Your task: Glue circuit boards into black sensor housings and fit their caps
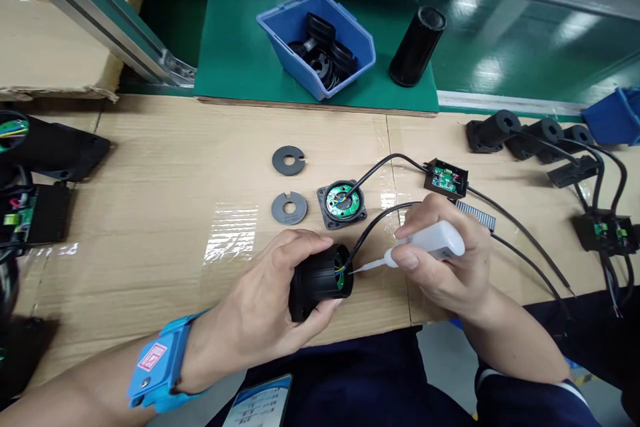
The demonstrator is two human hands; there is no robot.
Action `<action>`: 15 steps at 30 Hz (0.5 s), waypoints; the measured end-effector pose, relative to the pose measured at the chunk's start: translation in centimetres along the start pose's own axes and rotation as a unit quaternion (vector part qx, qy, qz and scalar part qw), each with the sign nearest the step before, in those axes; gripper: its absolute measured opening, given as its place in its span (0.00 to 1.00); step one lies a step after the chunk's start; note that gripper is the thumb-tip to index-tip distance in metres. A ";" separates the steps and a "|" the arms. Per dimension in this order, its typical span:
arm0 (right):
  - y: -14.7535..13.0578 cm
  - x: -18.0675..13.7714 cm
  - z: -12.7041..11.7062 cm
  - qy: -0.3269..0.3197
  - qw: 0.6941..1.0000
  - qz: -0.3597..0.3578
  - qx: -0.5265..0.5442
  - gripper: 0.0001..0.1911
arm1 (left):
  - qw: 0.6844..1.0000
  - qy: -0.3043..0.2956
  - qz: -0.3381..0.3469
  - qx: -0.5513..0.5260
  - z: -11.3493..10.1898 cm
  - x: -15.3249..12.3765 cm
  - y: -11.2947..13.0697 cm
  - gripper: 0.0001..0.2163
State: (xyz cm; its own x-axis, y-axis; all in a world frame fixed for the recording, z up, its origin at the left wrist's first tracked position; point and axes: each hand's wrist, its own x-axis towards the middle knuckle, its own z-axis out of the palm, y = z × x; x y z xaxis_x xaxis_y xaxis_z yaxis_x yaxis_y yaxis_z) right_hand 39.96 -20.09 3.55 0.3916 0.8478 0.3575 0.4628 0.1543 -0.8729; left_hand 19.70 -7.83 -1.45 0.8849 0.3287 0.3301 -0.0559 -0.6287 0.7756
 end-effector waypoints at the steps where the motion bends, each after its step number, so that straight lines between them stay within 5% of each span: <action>1: -0.1 0.1 0.0 -0.004 1.000 0.001 -0.004 0.14 | 1.000 -0.001 0.002 0.001 0.0 0.0 0.0 0.30; 15: -0.4 0.4 -0.1 -0.029 0.999 0.002 0.016 0.17 | 1.000 -0.006 0.005 -0.005 0.1 0.2 0.1 0.30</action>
State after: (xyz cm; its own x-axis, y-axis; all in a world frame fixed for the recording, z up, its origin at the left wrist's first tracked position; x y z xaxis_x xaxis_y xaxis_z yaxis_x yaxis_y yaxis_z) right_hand 40.02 -19.89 4.03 0.3464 0.8761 0.3354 0.4349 0.1668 -0.8849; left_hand 19.88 -7.95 -1.37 0.8892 0.3141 0.3326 -0.0701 -0.6249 0.7776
